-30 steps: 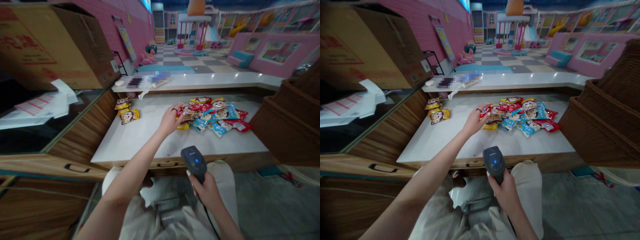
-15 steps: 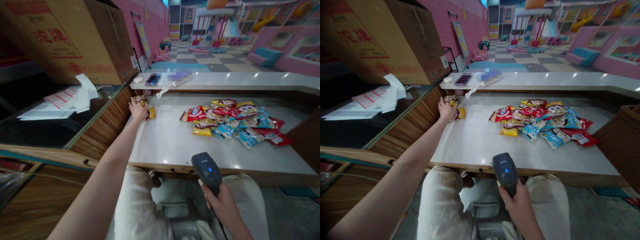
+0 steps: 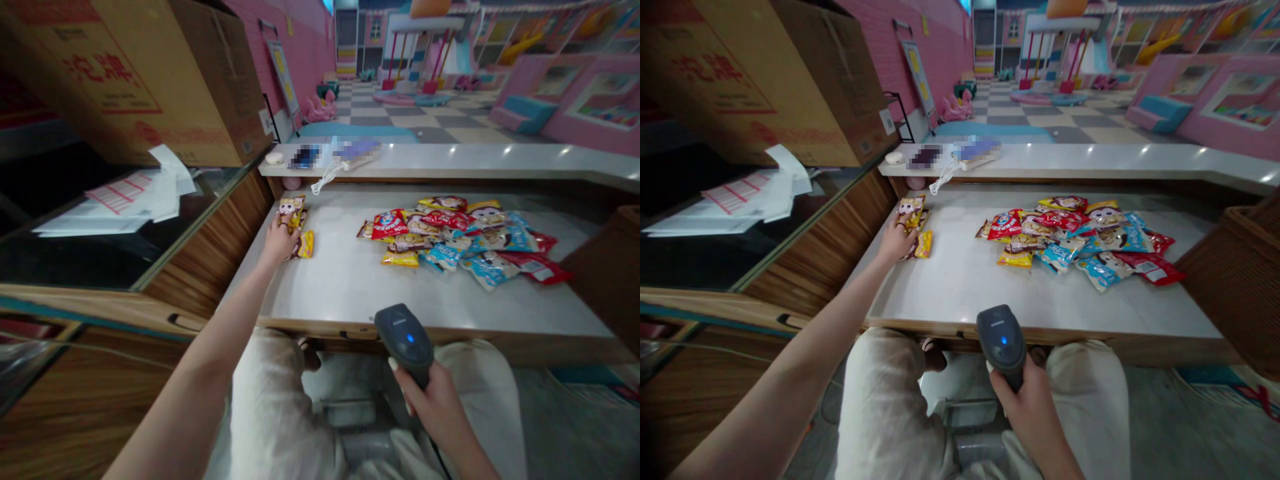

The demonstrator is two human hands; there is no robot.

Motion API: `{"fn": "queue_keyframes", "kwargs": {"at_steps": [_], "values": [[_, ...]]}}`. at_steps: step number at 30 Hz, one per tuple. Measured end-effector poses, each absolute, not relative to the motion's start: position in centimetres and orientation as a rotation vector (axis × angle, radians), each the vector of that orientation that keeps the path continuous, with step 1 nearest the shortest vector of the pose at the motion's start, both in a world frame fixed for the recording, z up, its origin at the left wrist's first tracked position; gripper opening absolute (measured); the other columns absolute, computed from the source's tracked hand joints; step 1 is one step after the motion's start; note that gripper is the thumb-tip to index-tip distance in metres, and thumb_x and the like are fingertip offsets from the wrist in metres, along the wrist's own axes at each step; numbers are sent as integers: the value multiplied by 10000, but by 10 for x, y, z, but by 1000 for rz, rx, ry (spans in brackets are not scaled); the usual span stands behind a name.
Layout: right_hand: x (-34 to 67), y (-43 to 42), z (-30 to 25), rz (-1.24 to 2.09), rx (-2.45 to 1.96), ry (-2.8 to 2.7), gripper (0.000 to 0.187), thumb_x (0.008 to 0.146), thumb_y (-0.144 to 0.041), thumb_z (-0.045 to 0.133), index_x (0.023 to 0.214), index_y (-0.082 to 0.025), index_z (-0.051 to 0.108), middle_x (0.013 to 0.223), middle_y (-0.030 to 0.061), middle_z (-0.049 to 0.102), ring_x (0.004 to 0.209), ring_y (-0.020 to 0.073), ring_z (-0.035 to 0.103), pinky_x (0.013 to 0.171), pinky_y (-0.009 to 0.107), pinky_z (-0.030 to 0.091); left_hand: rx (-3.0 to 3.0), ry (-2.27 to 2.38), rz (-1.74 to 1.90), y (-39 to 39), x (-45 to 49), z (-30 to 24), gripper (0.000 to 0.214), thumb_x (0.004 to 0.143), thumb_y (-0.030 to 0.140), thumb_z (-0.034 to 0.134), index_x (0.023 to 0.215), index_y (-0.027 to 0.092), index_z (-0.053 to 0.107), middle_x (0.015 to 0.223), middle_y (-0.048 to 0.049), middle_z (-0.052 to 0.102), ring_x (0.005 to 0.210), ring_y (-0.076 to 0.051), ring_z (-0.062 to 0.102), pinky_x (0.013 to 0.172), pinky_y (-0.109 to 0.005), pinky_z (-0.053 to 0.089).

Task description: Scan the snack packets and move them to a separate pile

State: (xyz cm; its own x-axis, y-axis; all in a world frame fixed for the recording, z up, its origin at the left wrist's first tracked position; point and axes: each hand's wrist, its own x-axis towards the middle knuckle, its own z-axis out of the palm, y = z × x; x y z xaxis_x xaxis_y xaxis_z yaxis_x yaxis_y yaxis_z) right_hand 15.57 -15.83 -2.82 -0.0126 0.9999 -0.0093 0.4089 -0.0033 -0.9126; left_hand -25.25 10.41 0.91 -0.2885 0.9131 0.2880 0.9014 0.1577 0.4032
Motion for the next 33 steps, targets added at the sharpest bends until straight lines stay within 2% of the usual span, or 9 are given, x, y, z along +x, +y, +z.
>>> {"fn": "queue_keyframes", "kwargs": {"at_steps": [5, 8, 13, 15, 18, 22, 26, 29, 33], "values": [[157, -162, -16, 1076, -1486, -1514, 439, 958, -645, 723, 799, -236, 721, 453, -16, 578, 384, 205, 558, 407, 278, 439, 1923, 2279, 889, 58, -244, 6, 638, 977, 371, 702, 1589, 218, 609, 1718, -182, 503, 1569, -402, 534, 1329, -556, 413], [157, -162, -5, 1123, -1446, -1551, 371, 968, -565, 724, 787, -242, 700, 460, -19, 588, 389, 201, 574, 423, 271, 461, 1896, 2276, 896, 44, -240, 11, 584, 998, 324, 655, 1574, 227, 641, 1687, -167, 544, 1505, -391, 599, 1297, -538, 459], [159, -166, 2, 1113, -1412, -1566, 375, 952, -564, 757, 757, -248, 701, 441, -20, 588, 392, 208, 593, 419, 261, 471, 1801, 2220, 1018, 40, -240, 28, 510, 1051, 279, 514, 1516, 191, 706, 1590, -147, 672, 1442, -348, 661, 1285, -485, 466], [161, -168, 2, 1120, -1409, -1562, 379, 960, -563, 752, 758, -247, 697, 448, -13, 598, 398, 211, 599, 420, 264, 475, 1696, 2188, 1203, 37, -241, 35, 489, 1077, 322, 480, 1481, 199, 726, 1496, -131, 744, 1388, -330, 698, 1255, -472, 493], [163, -170, 2, 1125, -1435, -1548, 403, 964, -587, 738, 747, -254, 674, 464, 1, 609, 401, 215, 600, 419, 274, 472, 1528, 2048, 1516, 27, -238, 42, 509, 1104, 473, 461, 1407, 184, 751, 1395, -133, 794, 1310, -325, 738, 1191, -459, 545], [156, -170, 12, 1109, -1461, -1531, 429, 933, -649, 723, 743, -267, 675, 459, 10, 597, 485, 253, 672, 424, 275, 470, 1267, 1726, 1737, 5, -214, 41, 600, 1045, 679, 544, 1292, 174, 754, 1208, -132, 826, 1215, -323, 774, 995, -398, 653], [146, -172, 24, 1087, -1431, -1531, 371, 910, -609, 711, 751, -277, 667, 441, -9, 563, 514, 257, 684, 430, 269, 463, 945, 1420, 1658, -15, -169, 19, 614, 911, 752, 710, 1149, 187, 736, 1009, -102, 820, 1073, -314, 812, 819, -387, 693], [144, -173, 22, 1094, -1406, -1537, 295, 906, -536, 699, 797, -262, 682, 452, -20, 567, 467, 232, 638, 413, 264, 432, 869, 1310, 1531, -22, -137, -3, 581, 851, 749, 779, 1059, 209, 726, 963, -97, 818, 1072, -321, 815, 827, -419, 703], [148, -174, 11, 1109, -1408, -1524, 278, 947, -504, 687, 892, -234, 718, 435, -52, 541, 393, 202, 566, 405, 263, 413, 957, 1269, 1525, -23, -120, -20, 567, 870, 782, 748, 979, 227, 716, 952, -109, 806, 1099, -327, 808, 875, -447, 699]]}}
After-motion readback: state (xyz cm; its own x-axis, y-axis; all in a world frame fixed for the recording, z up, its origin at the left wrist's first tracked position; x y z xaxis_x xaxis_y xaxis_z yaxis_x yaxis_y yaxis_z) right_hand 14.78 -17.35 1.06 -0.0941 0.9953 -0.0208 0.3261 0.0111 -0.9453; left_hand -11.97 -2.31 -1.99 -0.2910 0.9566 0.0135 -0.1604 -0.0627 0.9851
